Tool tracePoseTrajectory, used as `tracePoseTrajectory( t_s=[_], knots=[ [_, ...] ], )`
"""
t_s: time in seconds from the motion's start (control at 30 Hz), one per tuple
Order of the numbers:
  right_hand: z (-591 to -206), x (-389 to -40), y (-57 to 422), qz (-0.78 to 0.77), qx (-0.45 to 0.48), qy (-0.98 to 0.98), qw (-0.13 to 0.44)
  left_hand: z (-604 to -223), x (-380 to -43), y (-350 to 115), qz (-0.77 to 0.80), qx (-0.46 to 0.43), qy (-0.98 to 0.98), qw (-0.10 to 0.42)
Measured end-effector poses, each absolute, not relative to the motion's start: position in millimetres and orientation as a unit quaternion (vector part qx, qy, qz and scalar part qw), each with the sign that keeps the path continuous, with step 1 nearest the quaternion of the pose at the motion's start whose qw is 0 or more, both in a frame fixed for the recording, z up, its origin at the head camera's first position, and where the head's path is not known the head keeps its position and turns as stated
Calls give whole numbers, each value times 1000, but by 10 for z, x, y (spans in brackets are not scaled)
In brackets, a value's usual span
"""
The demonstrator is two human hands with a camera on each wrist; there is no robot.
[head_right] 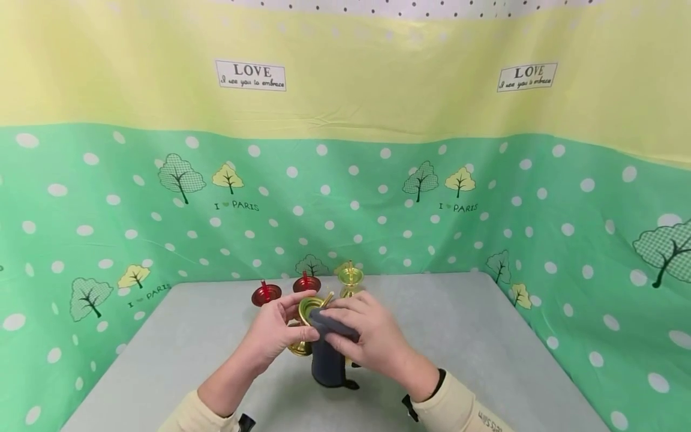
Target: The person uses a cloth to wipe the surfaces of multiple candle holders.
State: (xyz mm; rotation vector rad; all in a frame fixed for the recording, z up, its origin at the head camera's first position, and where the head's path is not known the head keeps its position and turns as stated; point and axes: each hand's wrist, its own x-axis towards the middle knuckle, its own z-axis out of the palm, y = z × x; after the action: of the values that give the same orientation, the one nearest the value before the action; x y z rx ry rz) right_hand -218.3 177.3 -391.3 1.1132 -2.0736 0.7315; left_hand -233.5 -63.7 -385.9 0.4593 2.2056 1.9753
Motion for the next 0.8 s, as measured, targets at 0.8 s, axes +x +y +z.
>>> tracePoseTrajectory(
  t_s=[0.8],
  knots=[
    [-3882, -2162, 1789, 212, 452, -765, 407, -3878, -2312, -682, 712, 199, 662, 127]
  ],
)
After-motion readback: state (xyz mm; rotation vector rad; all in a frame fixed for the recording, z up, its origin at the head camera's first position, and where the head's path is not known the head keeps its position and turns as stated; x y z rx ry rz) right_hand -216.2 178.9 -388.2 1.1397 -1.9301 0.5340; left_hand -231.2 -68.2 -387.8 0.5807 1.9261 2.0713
